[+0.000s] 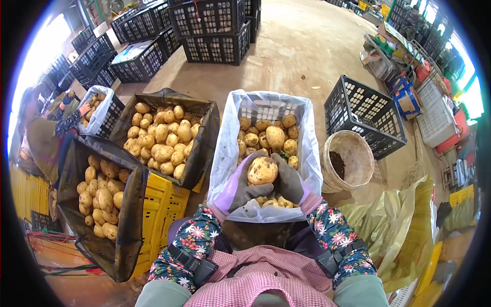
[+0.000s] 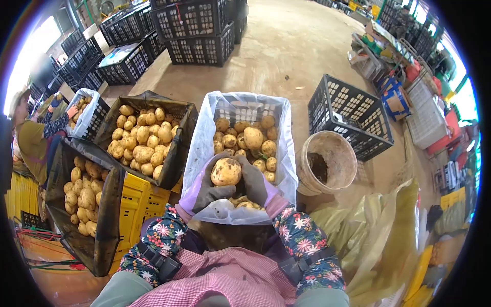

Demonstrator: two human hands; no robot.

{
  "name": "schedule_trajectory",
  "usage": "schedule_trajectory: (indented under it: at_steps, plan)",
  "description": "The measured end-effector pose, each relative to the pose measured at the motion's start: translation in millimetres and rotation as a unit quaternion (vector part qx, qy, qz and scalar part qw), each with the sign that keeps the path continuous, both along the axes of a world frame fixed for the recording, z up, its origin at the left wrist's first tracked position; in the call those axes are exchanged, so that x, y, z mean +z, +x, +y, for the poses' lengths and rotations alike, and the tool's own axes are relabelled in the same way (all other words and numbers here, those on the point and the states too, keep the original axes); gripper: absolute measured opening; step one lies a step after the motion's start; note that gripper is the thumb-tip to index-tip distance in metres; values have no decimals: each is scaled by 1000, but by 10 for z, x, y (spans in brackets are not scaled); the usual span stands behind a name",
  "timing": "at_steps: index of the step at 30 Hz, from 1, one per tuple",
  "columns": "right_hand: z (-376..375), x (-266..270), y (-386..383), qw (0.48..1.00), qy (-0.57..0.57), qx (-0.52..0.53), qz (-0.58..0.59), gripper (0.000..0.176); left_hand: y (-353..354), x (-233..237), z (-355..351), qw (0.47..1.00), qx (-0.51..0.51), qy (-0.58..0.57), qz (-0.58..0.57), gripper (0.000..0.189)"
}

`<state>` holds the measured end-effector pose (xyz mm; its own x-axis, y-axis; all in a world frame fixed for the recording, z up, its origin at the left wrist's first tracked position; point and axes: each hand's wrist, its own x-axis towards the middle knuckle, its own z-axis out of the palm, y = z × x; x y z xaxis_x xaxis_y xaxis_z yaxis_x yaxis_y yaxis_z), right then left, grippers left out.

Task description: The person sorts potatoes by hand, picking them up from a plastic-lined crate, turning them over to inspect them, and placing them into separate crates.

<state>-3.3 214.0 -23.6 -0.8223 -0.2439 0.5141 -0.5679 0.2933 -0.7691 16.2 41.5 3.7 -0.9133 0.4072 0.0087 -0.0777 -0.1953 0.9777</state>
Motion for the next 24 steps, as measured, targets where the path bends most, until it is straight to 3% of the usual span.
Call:
schedule_trajectory:
  at_steps: [1,2,3,4,5,6,8,10,12,14,15,16,17,18,20,21,22,23,24]
  plan:
    - [40,135,-77,950,-118,54,-285,50,5,22,21,999,24,-32,14,81]
    - [67,208,-130,805,-224,102,-540,50,-9,-32,18,999,25,-31,13,81]
    - [84,126,-140,764,-291,142,-558,46,-44,-124,16,996,31,-58,58,80]
    - [55,134,-103,764,-290,142,-558,46,-64,-164,22,990,37,-84,102,80]
    - [0,156,-52,888,-129,73,-436,46,-50,-188,28,991,37,-82,102,80]
    - [-25,163,-20,957,38,-1,-288,45,-17,-208,31,986,53,-109,114,79]
    - [32,49,-56,943,73,-7,-324,43,13,-185,50,981,61,-138,122,78]
    - [41,12,-100,846,-189,-10,-498,42,9,-90,78,997,-10,75,-25,79]
    - [17,44,-137,842,-194,-6,-504,44,-20,-70,32,999,-7,45,9,73]
    - [-9,116,-104,898,-112,38,-423,40,-26,-166,0,992,29,104,-62,69]
    - [-76,199,10,963,40,7,-268,33,-17,-180,17,993,44,104,-35,66]
    - [-82,168,60,963,41,12,-267,33,-12,-234,38,993,49,103,-33,66]
    - [-79,126,99,986,108,-60,-111,29,-4,-312,51,981,39,161,-97,63]
    - [-93,87,96,976,168,-125,51,30,20,-354,47,962,34,218,-158,60]
    - [-96,-16,-95,960,102,-111,-234,30,77,-324,79,927,12,313,-206,44]
    - [-112,12,-95,927,0,-94,-363,27,72,-380,65,931,37,300,-204,43]
    - [-131,129,-79,867,-95,-78,-482,35,41,-362,57,933,59,291,-202,42]
    - [-134,-21,-99,870,-87,-71,-480,35,-26,-386,-24,911,73,337,-224,44]
    - [-99,-300,-109,913,-66,-62,-397,35,-118,-416,-139,893,154,330,-263,44]
